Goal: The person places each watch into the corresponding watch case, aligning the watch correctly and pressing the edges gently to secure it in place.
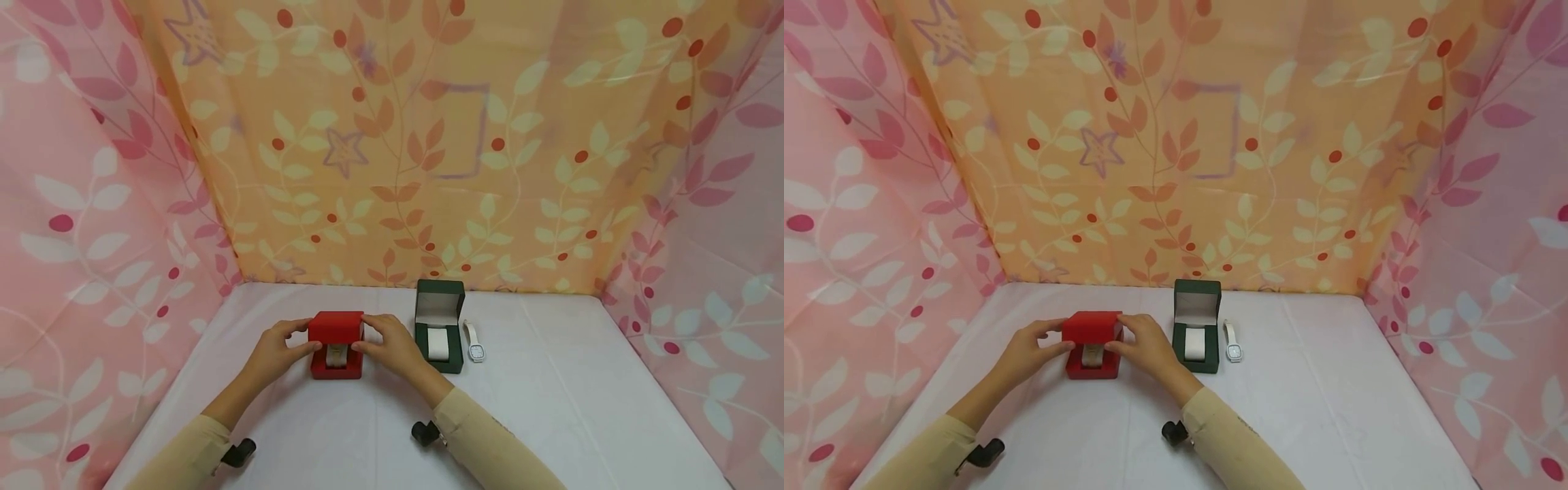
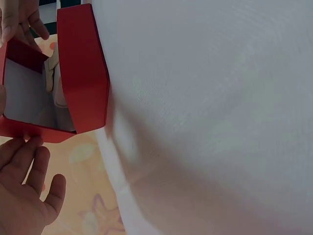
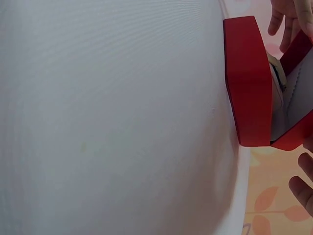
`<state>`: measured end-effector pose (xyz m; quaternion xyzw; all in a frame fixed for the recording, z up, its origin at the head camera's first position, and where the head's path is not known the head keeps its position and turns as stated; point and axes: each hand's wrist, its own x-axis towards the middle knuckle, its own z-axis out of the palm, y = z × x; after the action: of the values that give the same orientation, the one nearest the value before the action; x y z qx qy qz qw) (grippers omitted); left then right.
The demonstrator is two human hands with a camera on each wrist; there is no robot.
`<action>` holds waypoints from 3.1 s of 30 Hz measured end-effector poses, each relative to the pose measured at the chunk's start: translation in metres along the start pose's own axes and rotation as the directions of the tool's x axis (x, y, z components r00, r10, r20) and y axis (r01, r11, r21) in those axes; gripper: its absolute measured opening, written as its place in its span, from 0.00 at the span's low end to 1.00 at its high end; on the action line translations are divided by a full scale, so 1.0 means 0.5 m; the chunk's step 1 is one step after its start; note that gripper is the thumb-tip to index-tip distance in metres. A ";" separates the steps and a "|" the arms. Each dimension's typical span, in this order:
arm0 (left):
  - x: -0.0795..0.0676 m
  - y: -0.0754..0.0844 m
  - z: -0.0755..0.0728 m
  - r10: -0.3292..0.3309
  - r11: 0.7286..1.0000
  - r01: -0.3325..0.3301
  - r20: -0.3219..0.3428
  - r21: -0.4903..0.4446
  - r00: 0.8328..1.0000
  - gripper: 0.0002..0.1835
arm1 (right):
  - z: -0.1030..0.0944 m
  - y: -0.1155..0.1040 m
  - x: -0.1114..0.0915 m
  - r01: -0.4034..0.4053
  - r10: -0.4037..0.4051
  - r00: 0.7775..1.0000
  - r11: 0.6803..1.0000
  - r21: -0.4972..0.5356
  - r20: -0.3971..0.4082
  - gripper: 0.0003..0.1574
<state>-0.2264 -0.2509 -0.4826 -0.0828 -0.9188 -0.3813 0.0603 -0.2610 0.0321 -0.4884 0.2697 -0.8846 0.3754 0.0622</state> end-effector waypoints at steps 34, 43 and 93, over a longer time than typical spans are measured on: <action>-0.025 -0.007 0.025 -0.091 0.987 0.088 -0.017 -0.134 0.996 0.39 | 0.024 0.015 -0.021 -0.053 0.059 0.997 0.992 0.115 -0.048 0.43; -0.029 -0.010 0.032 -0.115 0.981 0.111 -0.019 -0.159 0.993 0.40 | 0.027 0.015 -0.024 -0.053 0.064 0.996 0.984 0.169 -0.059 0.41; -0.039 -0.020 0.039 -0.203 0.961 0.205 0.029 -0.187 0.979 0.32 | 0.031 0.003 -0.034 -0.137 0.138 0.990 0.978 0.161 0.001 0.38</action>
<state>-0.2103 -0.2460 -0.5068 0.0051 -0.8823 -0.4706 0.0080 -0.2458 0.0297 -0.5058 0.2101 -0.8677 0.4500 0.0186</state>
